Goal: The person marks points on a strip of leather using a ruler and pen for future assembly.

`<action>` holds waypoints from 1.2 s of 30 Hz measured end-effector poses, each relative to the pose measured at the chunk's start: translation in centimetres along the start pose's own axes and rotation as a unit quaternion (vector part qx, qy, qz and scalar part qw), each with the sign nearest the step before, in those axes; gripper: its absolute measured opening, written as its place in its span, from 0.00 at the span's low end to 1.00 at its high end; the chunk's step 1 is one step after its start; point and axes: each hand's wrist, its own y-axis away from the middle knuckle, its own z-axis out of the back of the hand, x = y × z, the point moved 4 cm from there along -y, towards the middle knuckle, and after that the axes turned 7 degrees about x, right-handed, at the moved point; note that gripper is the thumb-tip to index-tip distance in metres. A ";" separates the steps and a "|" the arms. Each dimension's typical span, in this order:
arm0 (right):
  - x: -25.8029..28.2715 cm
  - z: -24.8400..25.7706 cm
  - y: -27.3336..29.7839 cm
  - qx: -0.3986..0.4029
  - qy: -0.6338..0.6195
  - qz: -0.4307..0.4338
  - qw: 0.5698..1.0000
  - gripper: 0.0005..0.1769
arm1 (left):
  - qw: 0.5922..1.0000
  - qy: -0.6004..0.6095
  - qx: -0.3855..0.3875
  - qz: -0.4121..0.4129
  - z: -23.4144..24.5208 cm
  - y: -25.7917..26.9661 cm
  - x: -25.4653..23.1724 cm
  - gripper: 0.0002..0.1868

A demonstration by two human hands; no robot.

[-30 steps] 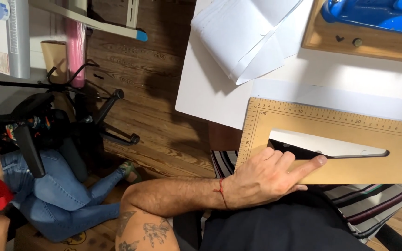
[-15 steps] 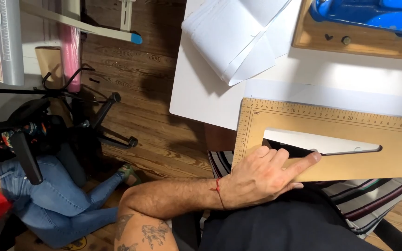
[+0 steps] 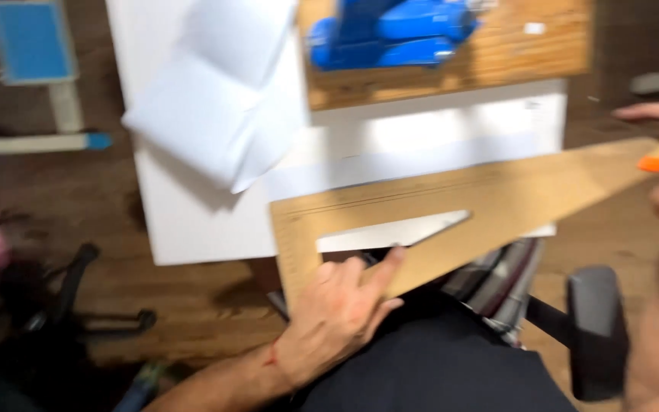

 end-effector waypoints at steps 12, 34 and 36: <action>1.4 -0.9 -0.1 -0.021 0.109 -0.131 0.985 0.52 | 0.998 -0.032 0.047 0.028 0.7 -1.4 -0.6 0.34; 2.5 0.2 -2.1 -0.034 0.042 0.027 0.998 0.50 | 0.996 -0.060 0.069 0.018 -0.4 -1.3 -0.2 0.33; 1.8 0.6 -1.3 -0.069 0.008 0.016 0.997 0.40 | 0.996 -0.059 0.068 0.019 -0.3 -1.4 -0.2 0.33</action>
